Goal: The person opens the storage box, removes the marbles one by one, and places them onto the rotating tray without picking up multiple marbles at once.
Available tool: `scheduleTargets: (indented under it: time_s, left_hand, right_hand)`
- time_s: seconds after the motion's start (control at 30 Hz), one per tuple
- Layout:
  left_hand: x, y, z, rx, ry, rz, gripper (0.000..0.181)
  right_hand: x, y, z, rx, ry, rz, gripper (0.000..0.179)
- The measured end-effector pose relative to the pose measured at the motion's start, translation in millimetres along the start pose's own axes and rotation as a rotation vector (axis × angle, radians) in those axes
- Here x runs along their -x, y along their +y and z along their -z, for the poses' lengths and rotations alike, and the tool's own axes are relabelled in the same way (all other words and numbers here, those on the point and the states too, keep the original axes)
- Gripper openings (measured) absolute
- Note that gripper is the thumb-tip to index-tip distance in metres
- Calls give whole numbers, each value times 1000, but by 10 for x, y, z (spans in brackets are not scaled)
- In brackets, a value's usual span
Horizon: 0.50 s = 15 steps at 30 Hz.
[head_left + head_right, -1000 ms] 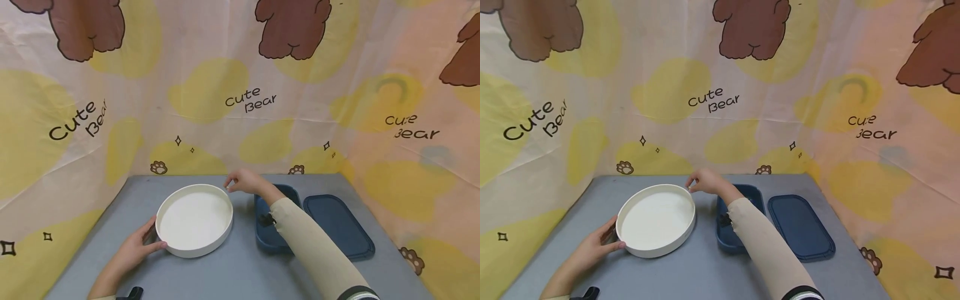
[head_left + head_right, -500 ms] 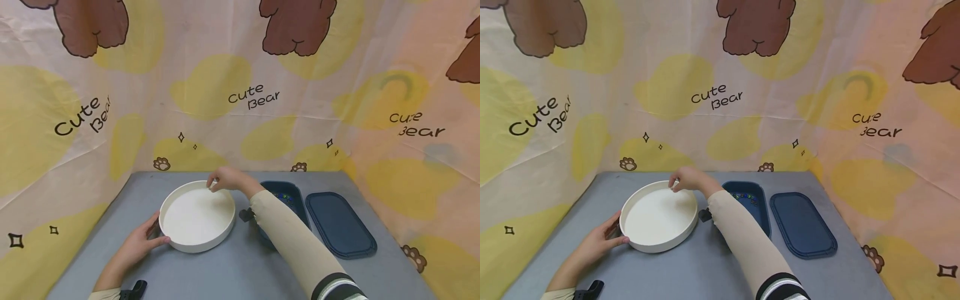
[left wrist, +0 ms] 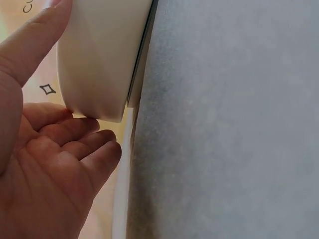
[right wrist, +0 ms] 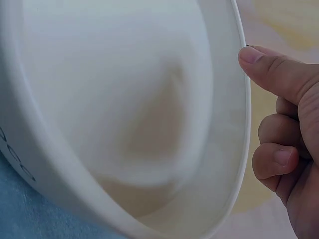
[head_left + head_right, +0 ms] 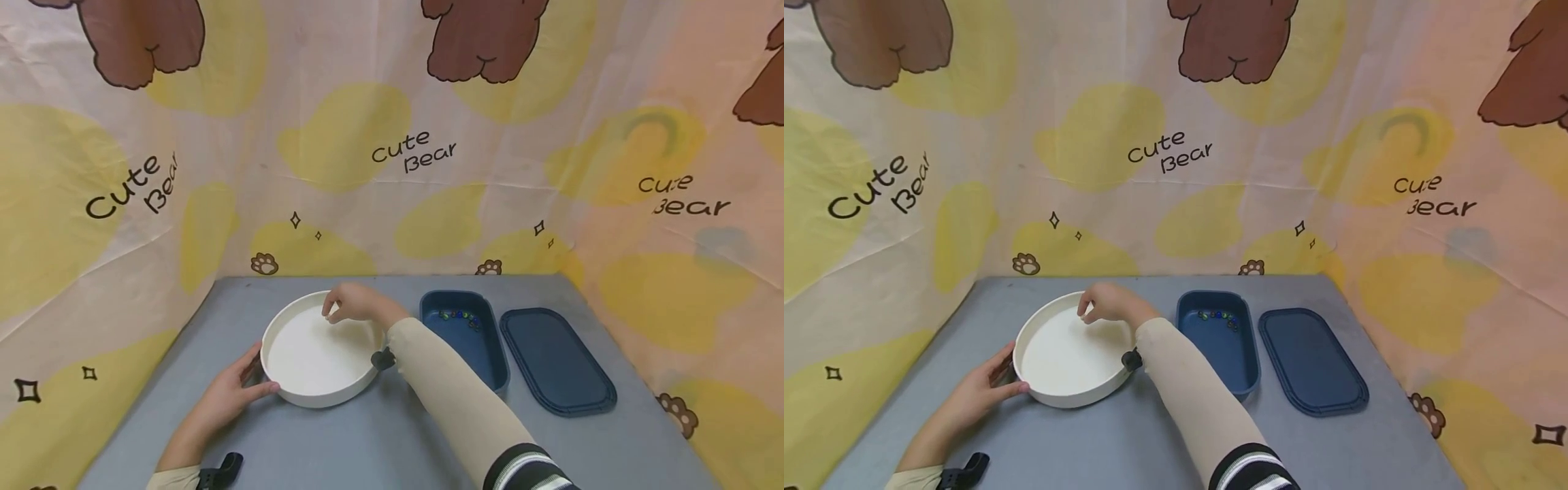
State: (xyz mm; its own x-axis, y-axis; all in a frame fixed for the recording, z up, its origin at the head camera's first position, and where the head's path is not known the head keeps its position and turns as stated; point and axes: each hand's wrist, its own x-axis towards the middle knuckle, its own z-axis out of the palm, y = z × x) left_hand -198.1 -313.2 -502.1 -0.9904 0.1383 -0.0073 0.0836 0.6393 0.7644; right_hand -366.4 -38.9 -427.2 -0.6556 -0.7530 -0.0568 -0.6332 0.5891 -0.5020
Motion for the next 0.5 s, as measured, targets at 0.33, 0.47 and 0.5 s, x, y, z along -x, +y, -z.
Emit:
scheduleTargets:
  time_s: [0.33,0.47,0.5]
  left_hand:
    - [-13,15,17,8,5,-15,113]
    - [0,-5,10,12,5,-23,113]
    - [1,-6,3,16,2,-28,112]
  right_hand:
    - [-19,-61,11,10,-26,-14,28]
    - [58,-22,35,-10,-3,-14,27]
    - [95,-1,59,-16,7,-15,26]
